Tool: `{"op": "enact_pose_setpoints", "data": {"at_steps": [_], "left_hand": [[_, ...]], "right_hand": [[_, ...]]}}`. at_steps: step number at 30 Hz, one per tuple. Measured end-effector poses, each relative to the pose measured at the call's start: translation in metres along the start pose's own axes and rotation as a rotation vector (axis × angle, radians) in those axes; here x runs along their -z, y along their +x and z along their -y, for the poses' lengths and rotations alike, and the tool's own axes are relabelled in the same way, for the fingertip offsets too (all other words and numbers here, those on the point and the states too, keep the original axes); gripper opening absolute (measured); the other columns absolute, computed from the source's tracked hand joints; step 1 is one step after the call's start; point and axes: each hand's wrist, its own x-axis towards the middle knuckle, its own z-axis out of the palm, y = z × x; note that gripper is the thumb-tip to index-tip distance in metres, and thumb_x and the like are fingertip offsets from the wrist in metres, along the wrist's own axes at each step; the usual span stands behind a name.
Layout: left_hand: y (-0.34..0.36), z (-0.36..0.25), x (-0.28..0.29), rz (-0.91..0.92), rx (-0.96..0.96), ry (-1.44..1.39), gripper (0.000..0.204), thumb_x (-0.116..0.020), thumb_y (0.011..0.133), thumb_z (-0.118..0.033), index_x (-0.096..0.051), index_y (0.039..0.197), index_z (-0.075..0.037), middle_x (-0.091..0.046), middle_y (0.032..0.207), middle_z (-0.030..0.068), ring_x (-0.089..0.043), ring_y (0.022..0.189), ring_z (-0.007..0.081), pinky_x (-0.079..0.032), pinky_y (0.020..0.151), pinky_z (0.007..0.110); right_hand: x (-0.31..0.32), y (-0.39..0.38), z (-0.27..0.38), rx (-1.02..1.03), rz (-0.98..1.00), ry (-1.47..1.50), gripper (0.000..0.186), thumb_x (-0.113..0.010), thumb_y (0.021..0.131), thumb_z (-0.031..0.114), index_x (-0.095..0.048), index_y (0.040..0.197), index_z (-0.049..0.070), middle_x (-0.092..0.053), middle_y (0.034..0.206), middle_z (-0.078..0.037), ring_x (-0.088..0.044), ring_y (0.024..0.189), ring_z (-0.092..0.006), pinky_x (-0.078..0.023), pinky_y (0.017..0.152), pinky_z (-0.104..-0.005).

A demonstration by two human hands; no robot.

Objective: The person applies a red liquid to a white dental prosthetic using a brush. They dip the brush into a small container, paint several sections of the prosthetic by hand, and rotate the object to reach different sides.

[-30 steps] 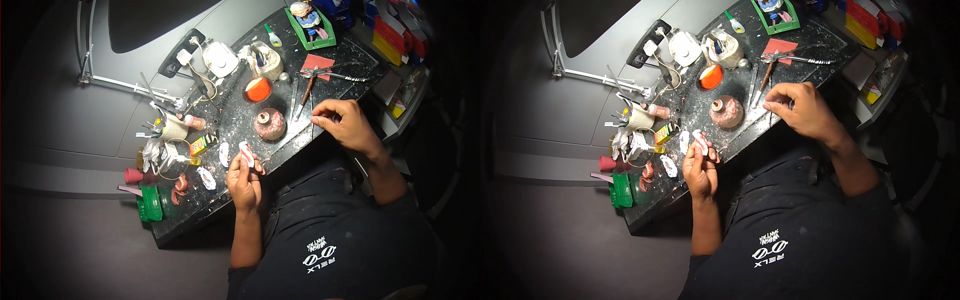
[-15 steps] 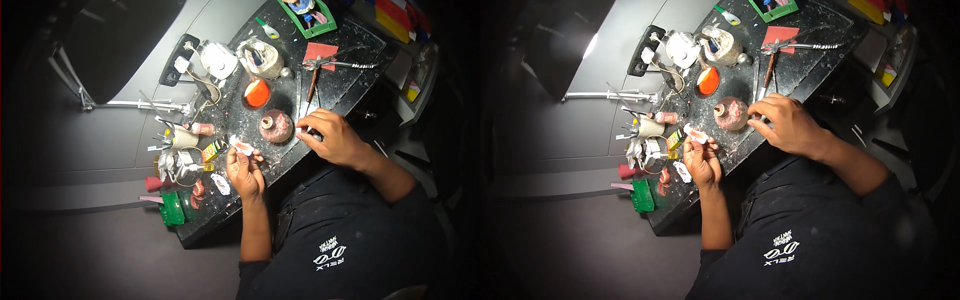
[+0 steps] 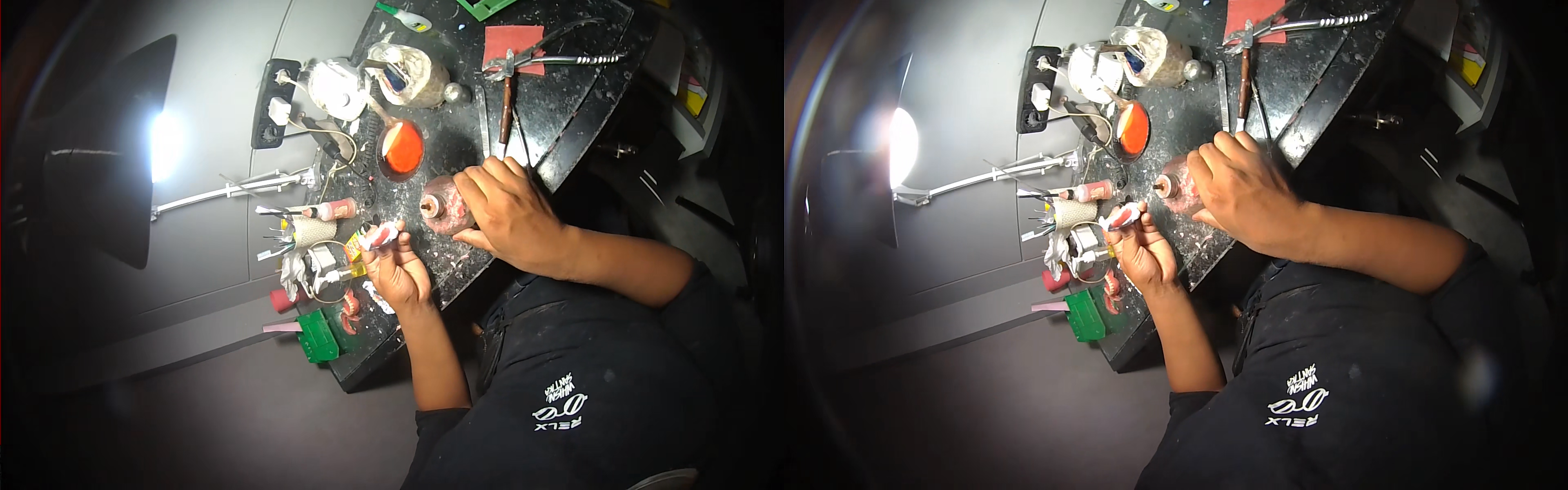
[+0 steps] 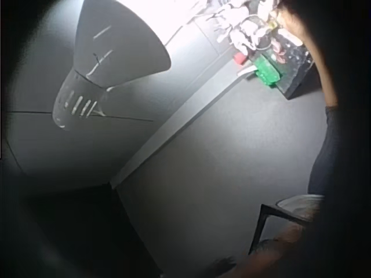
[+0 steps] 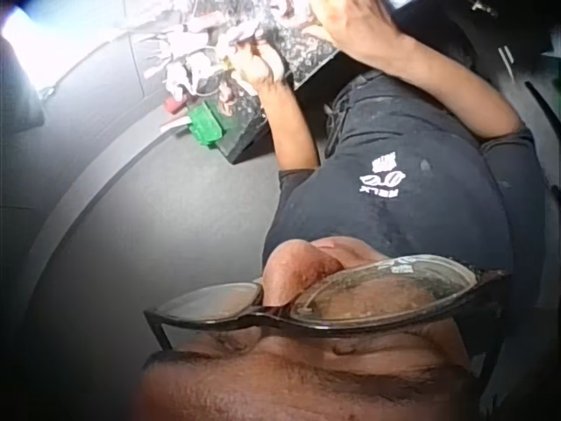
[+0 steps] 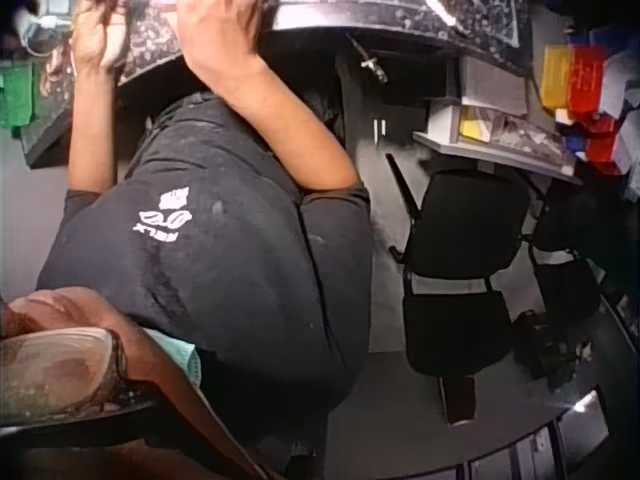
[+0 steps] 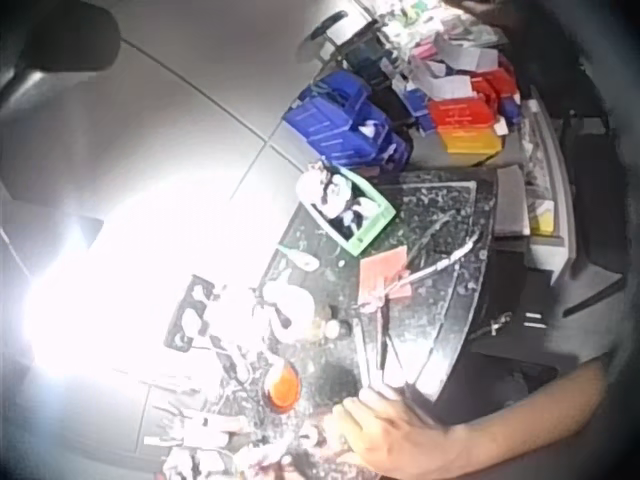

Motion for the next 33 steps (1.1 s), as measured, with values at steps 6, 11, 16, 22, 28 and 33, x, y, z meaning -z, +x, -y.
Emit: {"op": "enact_pose_setpoints", "data": {"at_steps": [6, 11, 16, 22, 28, 33], "left_hand": [[0.002, 0.004, -0.009, -0.018, 0.085, -0.077, 0.041, -0.056, 0.101, -0.008, -0.044, 0.137, 0.006, -0.059, 0.123, 0.0207, -0.063, 0.110, 0.0300, -0.056, 0.090, 0.032], [0.005, 0.002, -0.015, -0.036, 0.099, -0.156, 0.044, -0.056, 0.099, -0.004, -0.042, 0.136, 0.014, -0.056, 0.130, 0.0269, -0.058, 0.122, 0.0344, -0.050, 0.109, 0.041], [0.007, -0.004, -0.009, -0.014, 0.177, -0.321, 0.058, -0.055, 0.099, -0.004, -0.027, 0.144, 0.018, -0.043, 0.142, 0.0331, -0.046, 0.134, 0.0407, -0.039, 0.120, 0.041], [0.010, -0.012, -0.020, -0.016, 0.237, -0.445, 0.064, -0.060, 0.099, -0.016, -0.029, 0.140, 0.022, -0.032, 0.149, 0.0370, -0.033, 0.143, 0.0428, -0.037, 0.121, 0.040], [0.015, -0.020, -0.029, 0.068, 0.281, -0.513, 0.066, -0.059, 0.099, -0.028, -0.036, 0.133, 0.024, -0.028, 0.150, 0.0394, -0.026, 0.145, 0.0456, -0.029, 0.124, 0.047], [0.018, -0.020, -0.031, -0.042, 0.234, -0.309, 0.059, -0.048, 0.104, -0.036, -0.043, 0.129, 0.018, -0.035, 0.147, 0.0376, -0.034, 0.142, 0.0467, -0.030, 0.122, 0.052]], "right_hand": [[0.004, -0.004, -0.002, -0.056, 0.061, 0.075, 0.063, -0.085, 0.068, 0.031, -0.059, 0.114, -0.004, -0.059, 0.103, -0.012, -0.054, 0.095, -0.0272, -0.042, 0.087, -0.0390], [0.029, -0.014, -0.019, -0.055, -0.052, 0.238, 0.052, -0.086, 0.071, 0.028, -0.063, 0.108, -0.002, -0.063, 0.107, -0.013, -0.057, 0.098, -0.0275, -0.043, 0.089, -0.0384], [0.054, -0.002, -0.059, -0.079, -0.297, 0.248, 0.035, -0.085, 0.071, 0.015, -0.063, 0.095, 0.002, -0.066, 0.092, -0.010, -0.061, 0.088, -0.0279, -0.049, 0.079, -0.0371], [0.081, 0.002, -0.095, -0.167, -0.388, 0.154, 0.031, -0.083, 0.079, 0.016, -0.067, 0.101, 0.001, -0.069, 0.096, -0.007, -0.059, 0.083, -0.0222, -0.049, 0.079, -0.0328], [0.074, 0.000, -0.109, -0.151, -0.400, 0.184, 0.029, -0.081, 0.081, 0.016, -0.067, 0.102, 0.001, -0.070, 0.099, -0.008, -0.061, 0.086, -0.0232, -0.049, 0.081, -0.0331], [0.069, -0.002, -0.116, -0.067, -0.394, 0.119, 0.029, -0.078, 0.084, 0.018, -0.067, 0.104, 0.001, -0.070, 0.102, -0.010, -0.064, 0.096, -0.0269, -0.050, 0.085, -0.0363]]}}
